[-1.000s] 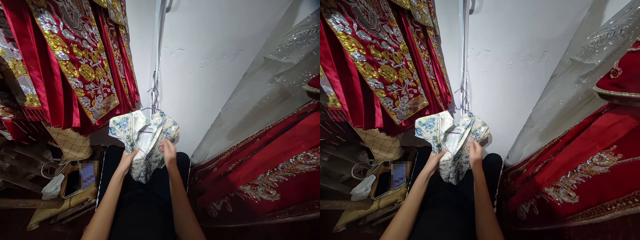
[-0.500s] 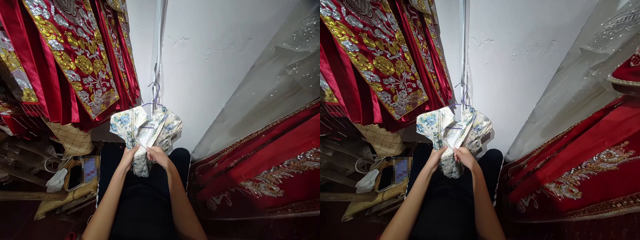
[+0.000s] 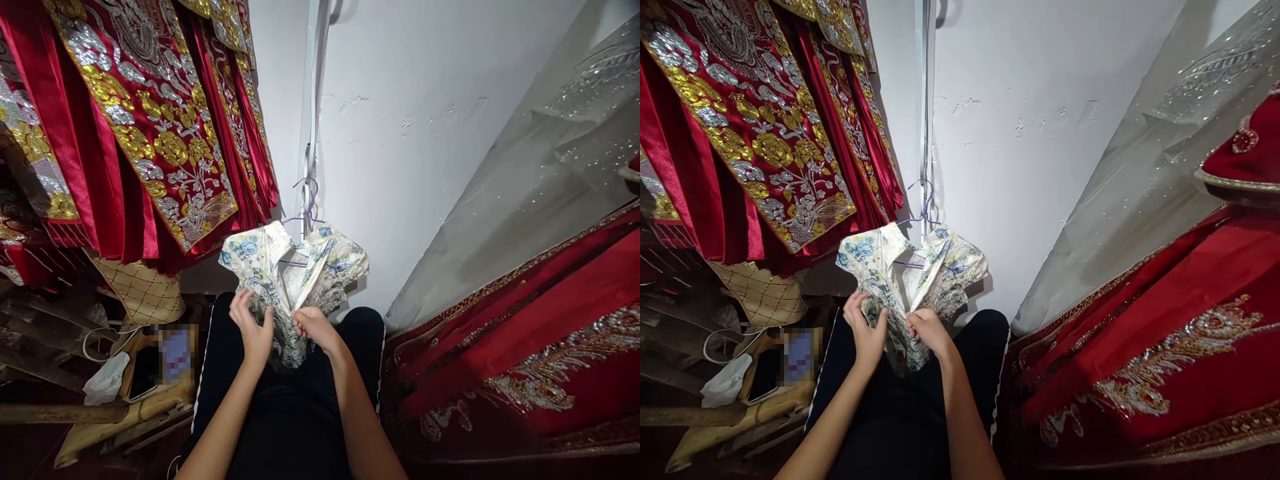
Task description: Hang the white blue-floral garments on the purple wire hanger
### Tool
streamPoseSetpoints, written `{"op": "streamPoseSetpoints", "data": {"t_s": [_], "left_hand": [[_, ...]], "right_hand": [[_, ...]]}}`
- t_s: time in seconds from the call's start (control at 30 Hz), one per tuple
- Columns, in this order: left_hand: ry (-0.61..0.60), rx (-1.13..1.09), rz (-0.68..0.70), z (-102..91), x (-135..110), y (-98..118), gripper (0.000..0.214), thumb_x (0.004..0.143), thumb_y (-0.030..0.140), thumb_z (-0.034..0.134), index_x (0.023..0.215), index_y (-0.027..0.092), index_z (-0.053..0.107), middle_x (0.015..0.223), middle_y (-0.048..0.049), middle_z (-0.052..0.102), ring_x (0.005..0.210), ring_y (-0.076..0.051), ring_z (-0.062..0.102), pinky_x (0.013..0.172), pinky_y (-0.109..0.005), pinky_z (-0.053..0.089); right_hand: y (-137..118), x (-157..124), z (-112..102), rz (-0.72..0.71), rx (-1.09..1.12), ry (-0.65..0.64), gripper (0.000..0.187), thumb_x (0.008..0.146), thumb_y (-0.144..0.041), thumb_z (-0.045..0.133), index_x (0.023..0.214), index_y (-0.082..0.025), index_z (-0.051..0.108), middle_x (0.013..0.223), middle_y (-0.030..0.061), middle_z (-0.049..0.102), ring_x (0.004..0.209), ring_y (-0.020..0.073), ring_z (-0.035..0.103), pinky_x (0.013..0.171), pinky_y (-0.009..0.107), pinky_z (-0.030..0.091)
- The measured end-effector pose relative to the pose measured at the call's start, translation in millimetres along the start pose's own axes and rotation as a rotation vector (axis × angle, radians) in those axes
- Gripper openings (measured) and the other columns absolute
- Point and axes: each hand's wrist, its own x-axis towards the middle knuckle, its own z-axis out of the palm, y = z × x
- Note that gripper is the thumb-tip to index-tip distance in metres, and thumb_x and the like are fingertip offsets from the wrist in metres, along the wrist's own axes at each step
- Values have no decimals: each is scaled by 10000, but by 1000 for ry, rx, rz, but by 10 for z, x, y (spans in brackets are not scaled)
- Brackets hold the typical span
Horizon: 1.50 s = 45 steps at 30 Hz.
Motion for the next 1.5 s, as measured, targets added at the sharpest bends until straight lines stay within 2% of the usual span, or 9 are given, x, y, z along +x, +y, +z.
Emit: {"op": "streamPoseSetpoints", "data": {"t_s": [0.17, 0.27, 0.37, 0.67, 0.8, 1.0, 1.13, 1.3, 1.5], "left_hand": [[-464, -224, -164, 112, -256, 93, 304, 839, 200, 560, 1142, 224, 565, 1030, -72, 637, 968, -244, 611, 847, -339, 468], [-523, -208, -184, 133, -243, 99, 41, 851, 222, 530, 849, 207, 568, 717, -2, 557, 679, -180, 538, 638, -260, 406], [-566, -182, -139, 105, -171, 117, 168, 891, 286, 522, 755, 200, 569, 681, -3, 543, 628, -163, 489, 575, -246, 341], [-671, -134, -60, 178, -149, 143, 296, 882, 351, 588, 631, 199, 546, 590, 3, 465, 586, -169, 460, 588, -263, 309], [-651, -167, -74, 217, -82, 191, 248, 884, 379, 606, 716, 201, 644, 670, -29, 579, 664, -203, 547, 647, -284, 389], [-457, -460, 40, 230, 624, 796, 430, 949, 343, 556, 1367, 241, 556, 1043, -81, 702, 952, -231, 648, 891, -325, 470], [-419, -368, 312, 325, 1160, 1102, 279, 947, 306, 564, 1188, 228, 683, 1028, -75, 676, 931, -217, 620, 880, -324, 457], [-436, -172, 549, 361, 1309, 1151, 168, 966, 255, 526, 972, 186, 679, 929, -72, 664, 915, -207, 610, 842, -313, 450], [-21, -351, 276, 45, 1493, 956, 145, 943, 298, 593, 989, 175, 654, 980, -42, 666, 940, -161, 617, 873, -269, 459]], "right_hand": [[-8, 13, 104, -21, 33, -39, 241, 837, -304, 570, 644, -168, 617, 482, -9, 578, 406, 90, 411, 454, 226, 305], [-42, -30, 126, -47, 69, -48, 204, 815, -274, 566, 667, -159, 644, 509, 3, 607, 397, 83, 402, 444, 224, 296], [-165, -45, 56, -99, 125, 18, 190, 821, -288, 554, 710, -162, 644, 516, -12, 587, 402, 75, 378, 433, 217, 277], [-1444, 251, -316, -455, 407, 410, 224, 793, -354, 673, 749, -137, 636, 546, -18, 566, 406, 42, 367, 379, 185, 230], [-1470, 204, -221, -526, 329, 390, 219, 832, -362, 617, 768, -152, 624, 538, -19, 580, 402, 52, 389, 390, 182, 264], [-1277, 23, -164, -518, 178, 350, 225, 852, -352, 587, 721, -170, 594, 528, -24, 559, 441, 73, 426, 446, 199, 310], [-1366, -16, -163, -552, 171, 332, 236, 862, -379, 569, 730, -183, 580, 519, -35, 515, 448, 81, 406, 462, 209, 306], [-1149, 163, -128, -590, 166, 487, 259, 854, -445, 568, 770, -199, 572, 588, -28, 464, 531, 108, 410, 502, 232, 321], [-505, 308, 18, -365, 46, 472, 261, 824, -398, 535, 637, -216, 523, 524, -19, 412, 507, 129, 367, 488, 264, 295]]}}
